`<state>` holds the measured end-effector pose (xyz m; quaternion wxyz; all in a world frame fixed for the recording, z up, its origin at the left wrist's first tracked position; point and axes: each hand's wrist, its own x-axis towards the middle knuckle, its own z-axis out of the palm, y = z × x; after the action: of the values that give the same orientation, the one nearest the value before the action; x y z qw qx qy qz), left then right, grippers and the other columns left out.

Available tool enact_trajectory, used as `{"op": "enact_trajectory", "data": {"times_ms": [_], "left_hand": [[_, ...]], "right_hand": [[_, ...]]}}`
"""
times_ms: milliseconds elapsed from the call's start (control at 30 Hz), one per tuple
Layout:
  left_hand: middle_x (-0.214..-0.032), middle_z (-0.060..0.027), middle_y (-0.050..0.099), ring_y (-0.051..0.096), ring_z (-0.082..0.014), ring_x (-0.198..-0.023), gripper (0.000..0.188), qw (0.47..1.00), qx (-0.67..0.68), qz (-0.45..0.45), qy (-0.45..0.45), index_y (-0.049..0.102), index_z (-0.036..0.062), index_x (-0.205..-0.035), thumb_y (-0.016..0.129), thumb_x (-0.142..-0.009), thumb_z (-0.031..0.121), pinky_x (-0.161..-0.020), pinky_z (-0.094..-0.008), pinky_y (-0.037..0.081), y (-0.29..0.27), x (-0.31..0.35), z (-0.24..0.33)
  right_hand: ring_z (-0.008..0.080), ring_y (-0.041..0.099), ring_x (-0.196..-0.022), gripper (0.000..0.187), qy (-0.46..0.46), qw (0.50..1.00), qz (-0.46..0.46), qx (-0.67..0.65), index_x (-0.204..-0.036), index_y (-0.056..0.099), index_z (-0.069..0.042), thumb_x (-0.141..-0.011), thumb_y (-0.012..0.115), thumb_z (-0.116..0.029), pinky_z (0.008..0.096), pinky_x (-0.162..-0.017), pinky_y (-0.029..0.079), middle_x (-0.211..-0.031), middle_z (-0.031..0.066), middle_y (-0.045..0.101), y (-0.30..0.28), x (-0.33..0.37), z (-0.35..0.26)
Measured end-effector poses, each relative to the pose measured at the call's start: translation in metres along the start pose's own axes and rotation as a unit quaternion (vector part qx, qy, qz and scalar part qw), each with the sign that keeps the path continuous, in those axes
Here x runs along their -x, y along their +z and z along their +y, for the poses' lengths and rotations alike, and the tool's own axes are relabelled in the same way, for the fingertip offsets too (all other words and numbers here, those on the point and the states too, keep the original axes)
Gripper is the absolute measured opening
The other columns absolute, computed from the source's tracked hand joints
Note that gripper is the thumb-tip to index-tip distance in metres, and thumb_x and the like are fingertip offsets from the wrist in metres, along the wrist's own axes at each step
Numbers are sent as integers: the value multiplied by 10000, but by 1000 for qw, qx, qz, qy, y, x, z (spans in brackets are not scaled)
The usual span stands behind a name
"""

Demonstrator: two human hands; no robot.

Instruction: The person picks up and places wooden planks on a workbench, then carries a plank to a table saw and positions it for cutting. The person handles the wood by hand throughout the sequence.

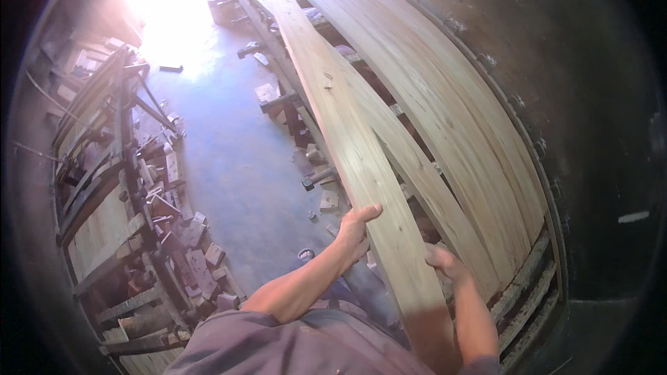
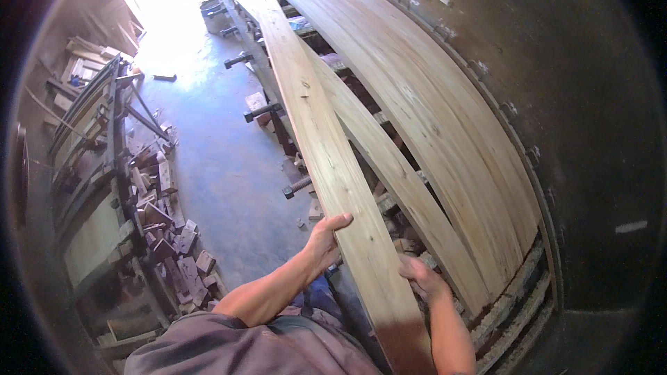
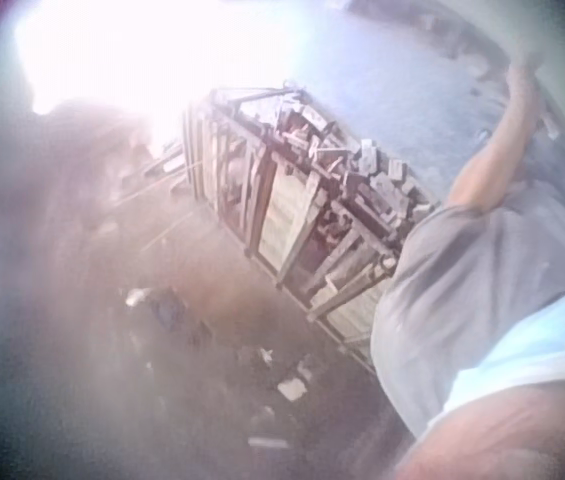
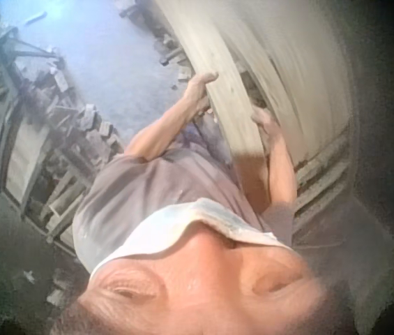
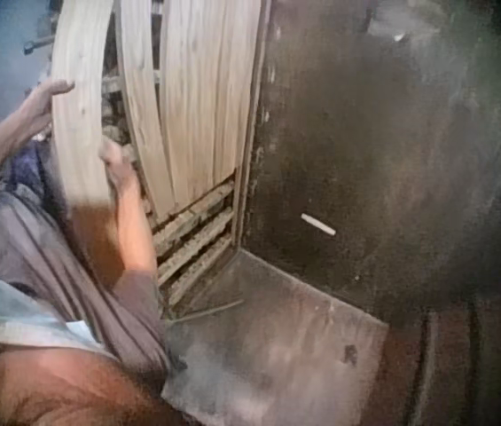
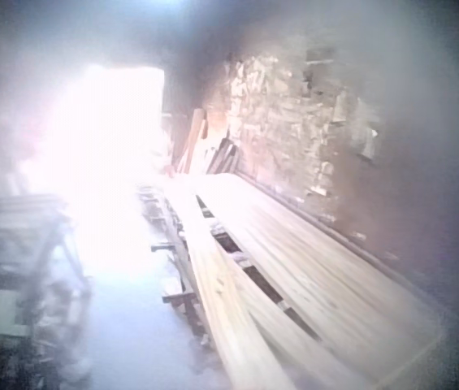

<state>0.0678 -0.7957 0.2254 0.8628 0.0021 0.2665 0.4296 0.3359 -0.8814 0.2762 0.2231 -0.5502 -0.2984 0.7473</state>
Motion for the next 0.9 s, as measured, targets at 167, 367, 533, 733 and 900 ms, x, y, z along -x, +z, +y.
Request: {"op": "enact_trajectory", "data": {"times_ms": [167, 367, 533, 733, 900], "left_hand": [[-1345, -183, 575, 575, -335, -1238, 622, 999, -25, -45, 3, 431, -24, -1416, 706, -902, 193, -1091, -496, 448, -33, 9, 16], [-1339, -178, 594, 555, -317, -1279, 521, 994, 44, -98, -35, 483, -23, -1365, 669, -935, 206, -1140, -467, 393, -76, -23, 90], [-1322, -243, 602, 572, -354, -1263, 398, 989, 124, -77, 12, 546, -41, -1243, 570, -985, 261, -1138, -491, 398, -81, -92, 225], [-1305, -259, 613, 604, -395, -1209, 503, 983, 100, -61, 139, 529, -61, -1301, 619, -963, 300, -1092, -549, 451, -55, -158, 326], [-1279, -245, 636, 663, -375, -1129, 478, 990, 8, 23, 140, 500, -34, -1365, 601, -984, 238, -1006, -533, 529, -30, -177, 370]], "right_hand": [[278, 570, -1251, 802, 61, 992, -62, -88, -1450, 486, -16, -768, 756, -341, 408, -1060, 435, -1378, 135, 584, 66, -70, -44], [324, 606, -1201, 889, 113, 992, 23, -58, -1431, 492, 20, -627, 788, -213, 435, -1033, 472, -1326, 175, 625, 98, -63, -83], [311, 621, -1164, 877, 137, 983, 121, -8, -1393, 530, 50, -590, 804, -169, 403, -1020, 470, -1289, 172, 650, 79, -46, -76], [247, 639, -1098, 774, 144, 983, 114, 2, -1305, 605, 56, -604, 845, -165, 351, -971, 472, -1198, 116, 681, 95, -34, -88], [212, 629, -1096, 762, 169, 979, 109, 21, -1289, 626, 30, -611, 896, -188, 344, -958, 484, -1190, 87, 683, 105, -42, -87]]}}
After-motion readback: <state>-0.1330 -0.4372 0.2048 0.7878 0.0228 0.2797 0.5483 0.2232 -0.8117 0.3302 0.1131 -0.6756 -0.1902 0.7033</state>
